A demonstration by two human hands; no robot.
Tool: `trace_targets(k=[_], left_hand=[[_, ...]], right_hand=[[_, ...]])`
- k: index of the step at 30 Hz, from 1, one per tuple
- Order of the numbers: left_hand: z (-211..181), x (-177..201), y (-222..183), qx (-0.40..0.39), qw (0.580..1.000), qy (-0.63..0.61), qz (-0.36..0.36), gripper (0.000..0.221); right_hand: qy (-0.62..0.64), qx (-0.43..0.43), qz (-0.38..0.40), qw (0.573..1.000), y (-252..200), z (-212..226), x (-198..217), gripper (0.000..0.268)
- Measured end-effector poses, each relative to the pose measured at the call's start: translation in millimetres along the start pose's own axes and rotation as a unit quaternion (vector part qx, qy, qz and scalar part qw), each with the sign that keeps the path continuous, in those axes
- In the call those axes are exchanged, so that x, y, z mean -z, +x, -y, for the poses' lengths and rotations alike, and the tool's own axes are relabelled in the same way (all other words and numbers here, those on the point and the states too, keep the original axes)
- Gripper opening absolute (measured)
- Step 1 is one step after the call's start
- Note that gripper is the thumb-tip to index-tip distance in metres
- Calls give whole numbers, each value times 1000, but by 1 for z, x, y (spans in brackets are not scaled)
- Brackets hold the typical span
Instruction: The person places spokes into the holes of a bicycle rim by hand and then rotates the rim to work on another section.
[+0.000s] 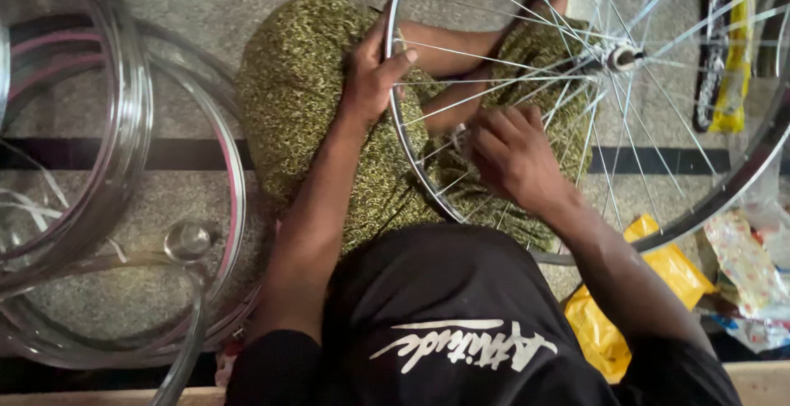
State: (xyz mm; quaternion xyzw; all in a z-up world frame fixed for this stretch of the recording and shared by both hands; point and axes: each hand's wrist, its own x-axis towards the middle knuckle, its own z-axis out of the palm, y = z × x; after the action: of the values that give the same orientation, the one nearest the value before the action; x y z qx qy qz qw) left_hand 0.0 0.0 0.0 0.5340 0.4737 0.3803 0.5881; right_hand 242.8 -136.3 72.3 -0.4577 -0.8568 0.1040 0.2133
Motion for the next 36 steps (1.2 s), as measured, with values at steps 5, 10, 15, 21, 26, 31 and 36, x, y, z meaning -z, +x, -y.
trace_targets(k=[5,10,15,21,26,31,36], left_hand=[[-4,-3,-5,-34,999,-38,8,84],[-6,-1,2,-69,996,-53,18,84],[-10,0,0,-56,998,-23,21,86],[-2,0,4,-54,998,-42,10,86],[0,1,-3,-61,997,-31,22,83],[-9,-1,4,-49,998,-7,29,83],[0,1,0,-76,997,-11,18,80]], right_hand=[[65,57,102,991,30,13,-8,24],[117,-17,175,977,47,19,-6,13],[212,39,19,976,28,22,2,16],[-48,-79,162,982,46,36,-37,17],[185,-25,93,978,26,23,0,34],[-28,-122,216,968,42,31,-39,17],[309,14,68,949,30,15,4,13]])
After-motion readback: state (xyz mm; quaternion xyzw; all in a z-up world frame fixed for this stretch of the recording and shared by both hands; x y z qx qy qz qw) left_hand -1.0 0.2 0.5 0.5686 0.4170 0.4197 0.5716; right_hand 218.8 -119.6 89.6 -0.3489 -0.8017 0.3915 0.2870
